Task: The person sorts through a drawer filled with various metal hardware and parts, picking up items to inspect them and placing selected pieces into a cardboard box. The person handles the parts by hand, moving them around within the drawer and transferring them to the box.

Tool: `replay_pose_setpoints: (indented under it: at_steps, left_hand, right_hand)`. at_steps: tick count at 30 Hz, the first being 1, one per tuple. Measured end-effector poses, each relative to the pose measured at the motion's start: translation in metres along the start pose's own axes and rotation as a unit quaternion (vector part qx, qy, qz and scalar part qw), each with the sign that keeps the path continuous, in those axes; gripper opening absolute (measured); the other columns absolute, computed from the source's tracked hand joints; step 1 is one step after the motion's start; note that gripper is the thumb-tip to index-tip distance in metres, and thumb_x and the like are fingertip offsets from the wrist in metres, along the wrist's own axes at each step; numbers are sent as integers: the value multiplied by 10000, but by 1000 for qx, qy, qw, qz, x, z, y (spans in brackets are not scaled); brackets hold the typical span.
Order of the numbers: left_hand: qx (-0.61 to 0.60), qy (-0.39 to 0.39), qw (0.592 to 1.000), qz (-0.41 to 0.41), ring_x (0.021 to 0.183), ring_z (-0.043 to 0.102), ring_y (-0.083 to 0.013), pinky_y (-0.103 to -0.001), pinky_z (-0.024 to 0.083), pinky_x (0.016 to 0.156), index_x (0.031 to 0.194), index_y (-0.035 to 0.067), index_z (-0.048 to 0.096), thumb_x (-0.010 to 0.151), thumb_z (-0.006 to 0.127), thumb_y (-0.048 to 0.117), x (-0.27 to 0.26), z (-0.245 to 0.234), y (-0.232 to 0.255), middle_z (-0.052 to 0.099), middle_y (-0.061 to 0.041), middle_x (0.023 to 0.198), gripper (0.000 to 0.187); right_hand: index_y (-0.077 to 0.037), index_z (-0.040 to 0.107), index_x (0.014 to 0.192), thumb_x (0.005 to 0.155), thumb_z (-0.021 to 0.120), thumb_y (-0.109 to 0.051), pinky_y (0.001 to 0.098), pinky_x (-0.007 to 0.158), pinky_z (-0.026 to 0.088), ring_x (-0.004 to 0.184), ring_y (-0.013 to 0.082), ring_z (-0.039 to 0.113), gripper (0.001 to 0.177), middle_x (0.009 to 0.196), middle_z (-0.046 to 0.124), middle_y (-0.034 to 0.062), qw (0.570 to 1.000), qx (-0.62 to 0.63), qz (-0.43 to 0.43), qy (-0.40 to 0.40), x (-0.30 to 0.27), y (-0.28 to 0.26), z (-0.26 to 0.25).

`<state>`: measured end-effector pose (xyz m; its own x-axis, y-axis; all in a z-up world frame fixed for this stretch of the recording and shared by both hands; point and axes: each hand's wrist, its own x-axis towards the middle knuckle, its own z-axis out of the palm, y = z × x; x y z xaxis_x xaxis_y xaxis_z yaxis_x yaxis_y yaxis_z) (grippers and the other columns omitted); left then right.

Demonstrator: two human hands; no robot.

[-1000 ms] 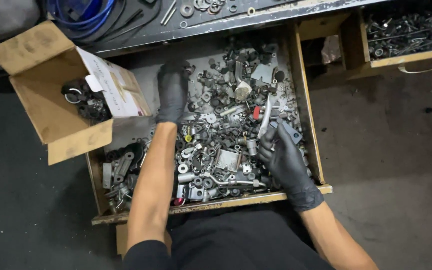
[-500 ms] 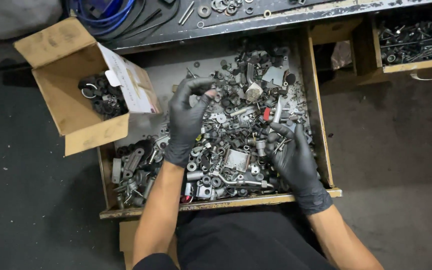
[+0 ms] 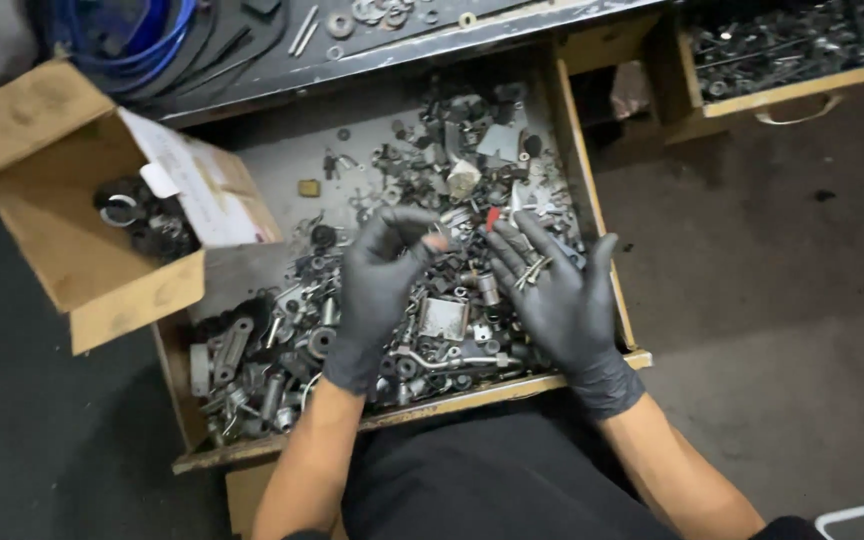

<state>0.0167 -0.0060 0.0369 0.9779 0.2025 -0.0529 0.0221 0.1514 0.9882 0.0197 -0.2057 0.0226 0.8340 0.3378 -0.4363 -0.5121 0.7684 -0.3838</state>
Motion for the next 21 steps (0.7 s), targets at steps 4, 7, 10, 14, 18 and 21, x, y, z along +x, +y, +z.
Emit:
replay_pose_setpoints:
  at_steps: [4,7,10,14,18,21]
  left_hand:
    - [-68,-49,993,-85,834,716,-140,-314,581,833,1126,34,690,931,764,142,-21,24,4,779,-130,975,234]
    - [-111,-81,986,-95,847,758,-215,-343,607,831,1195,-3,634,982,689,127,-28,24,-10,777,-195,1036,255]
    - [-83,-107,988,-71,842,762,-244,-373,610,832,1204,-1,637,1003,649,118,-29,24,-12,778,-215,1010,234]
    - [-76,-77,989,-104,838,742,-226,-369,595,842,1206,1,625,1017,617,139,-29,21,-12,778,-222,1036,234]
    - [-153,-59,981,-105,851,751,-233,-364,617,809,1210,21,593,1001,625,195,-24,11,-30,750,-224,1108,274]
    - [-127,-71,988,-60,915,738,-227,-388,629,810,1203,72,607,1054,539,218,-14,10,-17,741,-177,1143,219]
  right_hand:
    - [64,469,1478,975,504,-635,371,972,613,1108,240,680,862,1200,620,141,999,-12,40,35,14,7,-51]
    - [-82,561,801,1122,419,-427,191,400,200,453,41,231,492,669,212,-76,993,-101,-7,56,6,9,-48]
    - [-87,530,708,1128,441,-392,198,369,145,402,37,166,527,585,153,-86,985,-141,-52,87,5,-13,-38]
    - [-131,557,621,1072,545,-525,223,412,262,377,81,385,599,451,406,2,847,-391,-284,223,59,-97,-74]
    - [-210,459,788,1140,516,-446,360,677,335,725,110,383,427,738,408,-30,625,-553,-517,192,141,-205,-124]
    - [5,494,863,1238,533,-124,474,732,370,826,352,512,399,876,506,172,321,-727,-601,87,173,-269,-124]
